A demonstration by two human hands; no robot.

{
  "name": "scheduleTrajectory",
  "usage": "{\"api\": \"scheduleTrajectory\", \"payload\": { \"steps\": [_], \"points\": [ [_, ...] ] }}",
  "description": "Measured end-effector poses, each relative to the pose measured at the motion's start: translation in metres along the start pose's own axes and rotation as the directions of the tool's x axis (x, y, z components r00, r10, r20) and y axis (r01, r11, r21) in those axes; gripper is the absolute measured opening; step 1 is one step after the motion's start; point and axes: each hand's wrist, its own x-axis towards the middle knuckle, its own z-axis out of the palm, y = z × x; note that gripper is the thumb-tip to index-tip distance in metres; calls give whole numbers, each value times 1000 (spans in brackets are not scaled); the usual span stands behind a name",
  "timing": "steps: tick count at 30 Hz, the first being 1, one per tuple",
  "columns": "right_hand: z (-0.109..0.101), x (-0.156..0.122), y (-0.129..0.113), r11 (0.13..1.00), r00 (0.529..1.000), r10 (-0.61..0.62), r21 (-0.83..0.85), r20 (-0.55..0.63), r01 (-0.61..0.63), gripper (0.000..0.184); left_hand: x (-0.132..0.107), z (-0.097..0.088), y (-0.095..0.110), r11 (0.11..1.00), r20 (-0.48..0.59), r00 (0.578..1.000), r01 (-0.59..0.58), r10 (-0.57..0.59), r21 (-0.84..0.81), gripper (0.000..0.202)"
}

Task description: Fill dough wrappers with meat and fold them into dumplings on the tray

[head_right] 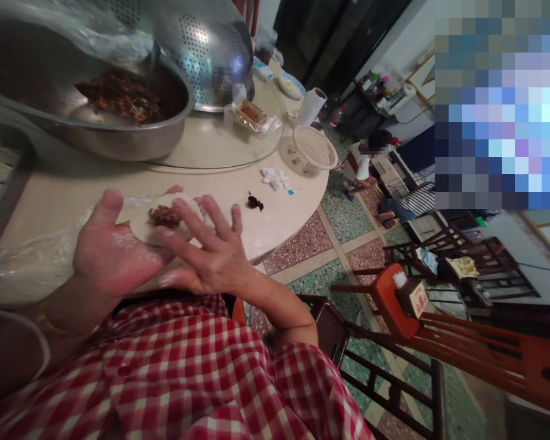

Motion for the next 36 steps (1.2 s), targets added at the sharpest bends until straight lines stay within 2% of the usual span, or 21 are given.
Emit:
{"api": "scheduleTrajectory", "payload": {
  "steps": [3,5,11,18,22,25,27,30,33,36],
  "points": [
    [5,17,-25,999,992,-5,-52,123,12,84,-5,6,-1,993,-37,994,105,-107,-59,72],
    [11,22,-31,996,991,-29,-80,128,39,86,-7,6,0,989,-30,992,122,-125,-85,72],
    [16,5,-19,983,982,-163,-94,-91,155,82,-5,-9,8,999,50,999,-2,4,-40,66],
    [13,15,-22,988,987,-136,-87,-83,129,84,-8,-6,5,999,66,996,54,-54,-3,67],
    [15,3,-12,980,959,-195,-79,-204,183,72,-9,-7,8,996,54,997,-58,54,71,63],
    [17,-18,12,996,968,-93,-12,-232,93,65,-8,-6,9,995,29,996,-91,90,48,68],
    [19,-29,32,998,986,61,20,-156,-59,60,-7,-5,8,996,26,996,-83,83,17,70],
    [24,-32,56,966,966,259,10,-22,-259,49,-5,-1,3,998,4,998,-67,67,13,73],
    [30,-22,69,943,938,332,-20,97,-331,49,-5,0,-3,999,5,999,-37,37,13,74],
    [37,-9,76,945,931,324,-11,165,-327,52,-4,-6,-9,1000,52,998,24,-23,-8,75]
  ]
}}
